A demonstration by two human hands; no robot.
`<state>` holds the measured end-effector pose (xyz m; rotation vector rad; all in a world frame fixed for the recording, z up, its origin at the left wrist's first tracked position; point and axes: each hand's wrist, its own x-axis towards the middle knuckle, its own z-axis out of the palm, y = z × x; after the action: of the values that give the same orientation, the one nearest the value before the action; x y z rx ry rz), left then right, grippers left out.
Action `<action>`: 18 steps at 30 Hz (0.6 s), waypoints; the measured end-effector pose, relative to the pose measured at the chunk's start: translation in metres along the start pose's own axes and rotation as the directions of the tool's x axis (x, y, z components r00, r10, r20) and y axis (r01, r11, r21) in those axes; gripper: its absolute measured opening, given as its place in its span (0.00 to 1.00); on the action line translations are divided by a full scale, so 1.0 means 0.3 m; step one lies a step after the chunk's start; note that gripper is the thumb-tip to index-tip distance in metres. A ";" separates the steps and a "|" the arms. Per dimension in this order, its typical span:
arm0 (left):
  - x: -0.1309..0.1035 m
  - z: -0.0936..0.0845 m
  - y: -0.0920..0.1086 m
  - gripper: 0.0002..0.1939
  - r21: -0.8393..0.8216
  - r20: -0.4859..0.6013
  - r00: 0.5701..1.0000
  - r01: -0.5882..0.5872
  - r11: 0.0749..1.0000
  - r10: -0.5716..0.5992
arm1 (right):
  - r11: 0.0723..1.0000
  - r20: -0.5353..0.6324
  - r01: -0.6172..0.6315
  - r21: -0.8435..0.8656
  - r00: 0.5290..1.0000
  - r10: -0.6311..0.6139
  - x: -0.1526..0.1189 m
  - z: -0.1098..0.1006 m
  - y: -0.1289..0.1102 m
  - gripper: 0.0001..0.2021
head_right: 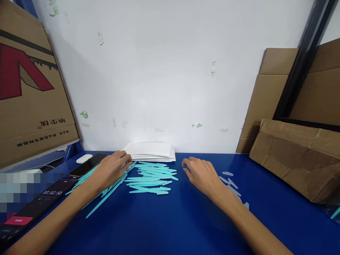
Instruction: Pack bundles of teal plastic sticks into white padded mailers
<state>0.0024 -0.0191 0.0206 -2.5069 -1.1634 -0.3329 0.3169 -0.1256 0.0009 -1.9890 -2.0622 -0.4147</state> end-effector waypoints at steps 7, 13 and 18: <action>-0.039 0.031 0.086 0.10 -0.285 -0.046 0.949 -0.312 0.906 0.313 | 0.973 0.256 -0.220 0.074 0.947 0.195 -0.024 -0.063 0.148 0.06; -0.076 0.030 0.159 0.09 -0.390 0.026 0.932 -0.324 0.862 0.362 | 0.905 0.570 -0.355 0.235 0.804 0.168 -0.065 -0.043 0.291 0.10; -0.077 0.043 0.170 0.07 -0.407 0.054 0.932 -0.308 0.860 0.359 | 0.895 0.643 -0.371 0.249 0.754 0.133 -0.075 -0.018 0.286 0.15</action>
<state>0.0280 -0.0601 -0.0106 -3.0616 -0.7276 -0.3413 0.4034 -0.1459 0.0005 -2.3017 -1.9165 0.7288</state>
